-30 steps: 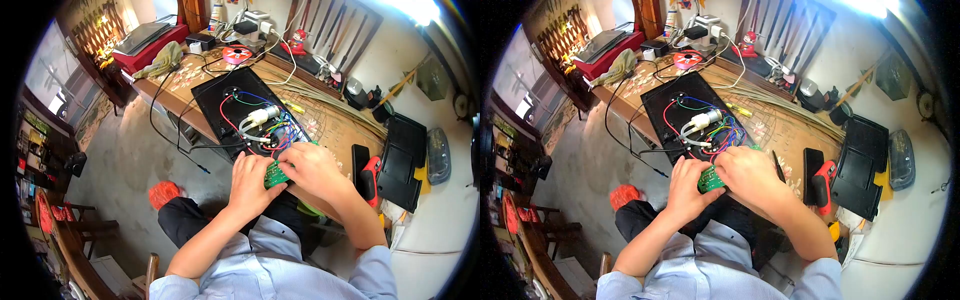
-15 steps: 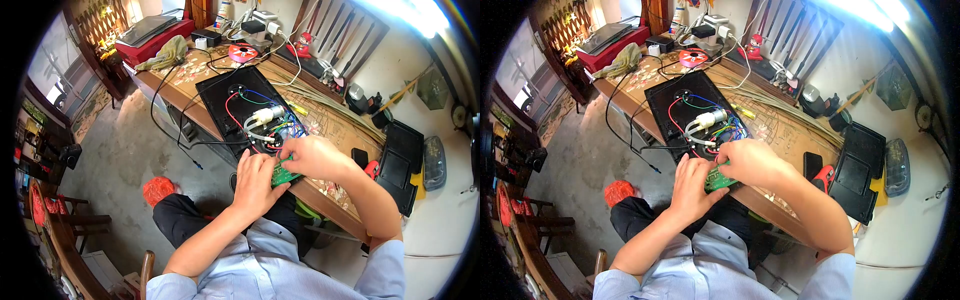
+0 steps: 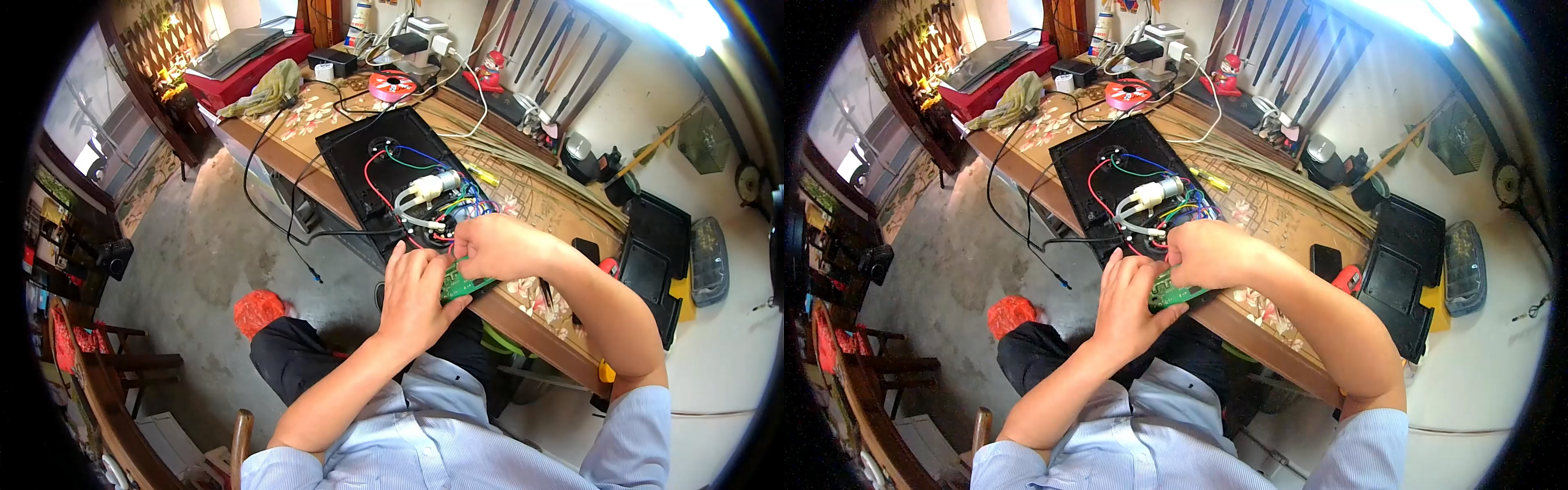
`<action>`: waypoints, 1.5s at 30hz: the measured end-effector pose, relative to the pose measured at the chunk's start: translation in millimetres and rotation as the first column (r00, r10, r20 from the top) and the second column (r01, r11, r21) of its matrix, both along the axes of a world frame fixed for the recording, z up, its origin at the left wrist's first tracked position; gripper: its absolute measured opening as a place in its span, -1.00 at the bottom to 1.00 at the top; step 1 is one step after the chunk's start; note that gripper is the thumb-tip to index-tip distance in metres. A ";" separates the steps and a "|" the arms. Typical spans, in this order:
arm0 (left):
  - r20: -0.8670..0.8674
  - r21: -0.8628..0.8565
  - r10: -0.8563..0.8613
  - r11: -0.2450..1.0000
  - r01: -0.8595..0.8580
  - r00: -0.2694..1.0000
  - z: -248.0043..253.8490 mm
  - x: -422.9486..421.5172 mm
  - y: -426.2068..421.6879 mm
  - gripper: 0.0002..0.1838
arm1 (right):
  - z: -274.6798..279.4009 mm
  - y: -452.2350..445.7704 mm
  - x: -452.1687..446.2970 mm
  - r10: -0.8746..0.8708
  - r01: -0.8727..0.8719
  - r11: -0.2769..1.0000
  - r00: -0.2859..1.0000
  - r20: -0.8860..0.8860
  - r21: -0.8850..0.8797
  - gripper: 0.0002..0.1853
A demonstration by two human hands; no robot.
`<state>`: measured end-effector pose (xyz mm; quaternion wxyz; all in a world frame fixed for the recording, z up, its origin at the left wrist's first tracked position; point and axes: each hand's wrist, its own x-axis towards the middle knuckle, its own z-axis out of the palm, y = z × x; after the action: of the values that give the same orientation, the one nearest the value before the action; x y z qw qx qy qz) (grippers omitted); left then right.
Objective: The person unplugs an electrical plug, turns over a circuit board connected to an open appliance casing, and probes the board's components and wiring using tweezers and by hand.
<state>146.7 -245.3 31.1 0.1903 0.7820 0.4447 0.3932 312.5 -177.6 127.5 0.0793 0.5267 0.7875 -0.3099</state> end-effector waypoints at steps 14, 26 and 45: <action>-0.006 0.012 -0.006 1.000 0.006 1.000 0.2 -0.6 1.0 -0.36 | 7.6 -0.1 -3.1 0.016 -0.015 1.000 0.999 0.043 -0.026 -0.69; 0.003 -0.008 -0.029 1.000 0.029 1.000 1.0 -0.2 6.1 -0.37 | 0.1 -4.8 7.2 -0.021 0.025 0.998 0.997 -0.069 0.050 -0.71; 0.011 -0.080 -0.016 0.997 0.017 1.000 -5.8 -6.8 1.2 -0.38 | -29.4 -80.9 42.1 -0.450 0.675 0.737 0.511 -0.732 0.019 -0.94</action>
<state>139.9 -244.0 25.3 0.2269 0.7753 0.4525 0.3776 354.7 -258.5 98.1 -0.4050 0.6075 0.5773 -0.3655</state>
